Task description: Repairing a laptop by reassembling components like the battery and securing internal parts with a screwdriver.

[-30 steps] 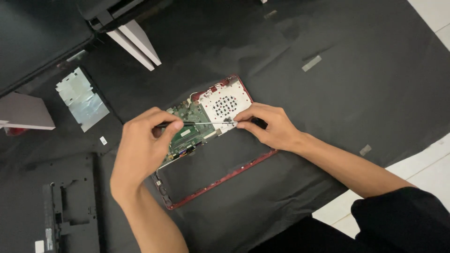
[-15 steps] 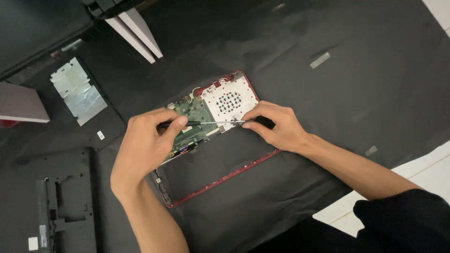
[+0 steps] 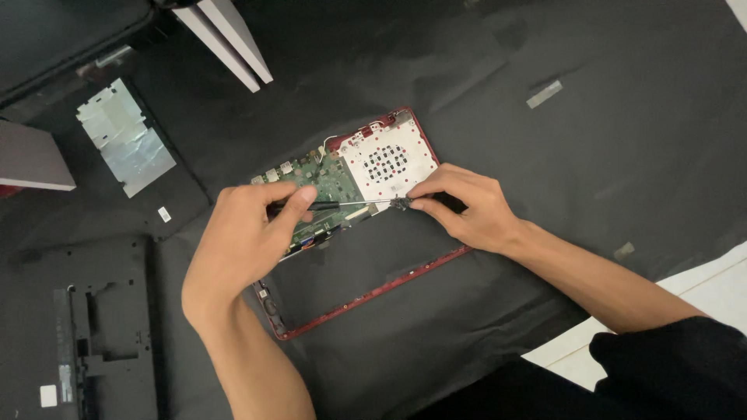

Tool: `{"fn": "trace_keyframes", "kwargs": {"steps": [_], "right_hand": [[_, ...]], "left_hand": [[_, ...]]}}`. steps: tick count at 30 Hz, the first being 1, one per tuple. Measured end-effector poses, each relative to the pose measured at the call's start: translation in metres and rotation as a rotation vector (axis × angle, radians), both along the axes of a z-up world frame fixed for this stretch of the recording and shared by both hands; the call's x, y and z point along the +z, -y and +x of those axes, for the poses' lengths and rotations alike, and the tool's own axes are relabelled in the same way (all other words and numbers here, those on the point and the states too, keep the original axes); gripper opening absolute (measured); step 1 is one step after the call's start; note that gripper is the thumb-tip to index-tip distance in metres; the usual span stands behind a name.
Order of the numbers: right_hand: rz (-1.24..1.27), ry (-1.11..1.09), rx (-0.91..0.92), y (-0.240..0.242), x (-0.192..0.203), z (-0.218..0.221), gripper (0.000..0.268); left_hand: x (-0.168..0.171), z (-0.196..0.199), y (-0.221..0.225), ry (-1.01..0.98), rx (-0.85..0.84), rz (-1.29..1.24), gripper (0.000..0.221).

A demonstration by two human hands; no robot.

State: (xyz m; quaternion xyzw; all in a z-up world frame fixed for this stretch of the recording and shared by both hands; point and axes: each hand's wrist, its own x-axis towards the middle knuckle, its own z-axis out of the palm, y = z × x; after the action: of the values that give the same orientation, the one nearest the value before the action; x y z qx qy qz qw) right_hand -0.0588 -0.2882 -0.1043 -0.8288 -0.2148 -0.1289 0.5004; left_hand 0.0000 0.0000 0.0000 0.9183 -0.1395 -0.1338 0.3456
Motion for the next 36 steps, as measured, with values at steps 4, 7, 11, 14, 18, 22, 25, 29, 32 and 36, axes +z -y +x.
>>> {"fn": "trace_keyframes", "kwargs": {"steps": [4,7,11,14,18,22,25,29,32,36], "right_hand": [[-0.006,0.025,-0.002,-0.001,0.002,0.000,0.015],[-0.007,0.010,-0.007,0.000,0.001,-0.001,0.015],[-0.016,-0.010,-0.011,0.001,0.001,-0.001,0.015],[0.000,0.006,-0.045,0.001,0.003,-0.002,0.013],[-0.005,0.002,-0.044,0.003,-0.001,-0.002,0.014],[-0.014,-0.013,-0.049,0.003,0.000,-0.002,0.012],[0.013,-0.016,-0.071,0.001,0.000,-0.003,0.011],[0.000,-0.026,-0.078,0.001,0.001,-0.003,0.011],[-0.014,-0.010,-0.081,0.003,-0.001,-0.002,0.011],[-0.017,-0.043,-0.104,0.004,-0.001,-0.002,0.008]], "left_hand": [[-0.001,-0.001,-0.001,-0.001,-0.009,-0.015,0.036],[0.002,-0.002,0.000,-0.030,0.008,-0.002,0.037],[0.006,-0.002,0.002,-0.059,0.022,0.009,0.039],[0.014,-0.003,0.006,-0.086,0.033,0.012,0.034],[0.016,-0.004,0.004,-0.081,-0.003,-0.011,0.028],[0.012,-0.004,0.000,-0.027,-0.047,-0.052,0.025],[0.010,-0.004,0.000,-0.031,-0.043,-0.045,0.025],[0.011,-0.004,-0.002,-0.036,-0.042,-0.045,0.026],[0.013,-0.005,-0.004,-0.034,-0.038,-0.042,0.026],[0.015,-0.006,-0.009,-0.002,-0.025,-0.039,0.024]]}}
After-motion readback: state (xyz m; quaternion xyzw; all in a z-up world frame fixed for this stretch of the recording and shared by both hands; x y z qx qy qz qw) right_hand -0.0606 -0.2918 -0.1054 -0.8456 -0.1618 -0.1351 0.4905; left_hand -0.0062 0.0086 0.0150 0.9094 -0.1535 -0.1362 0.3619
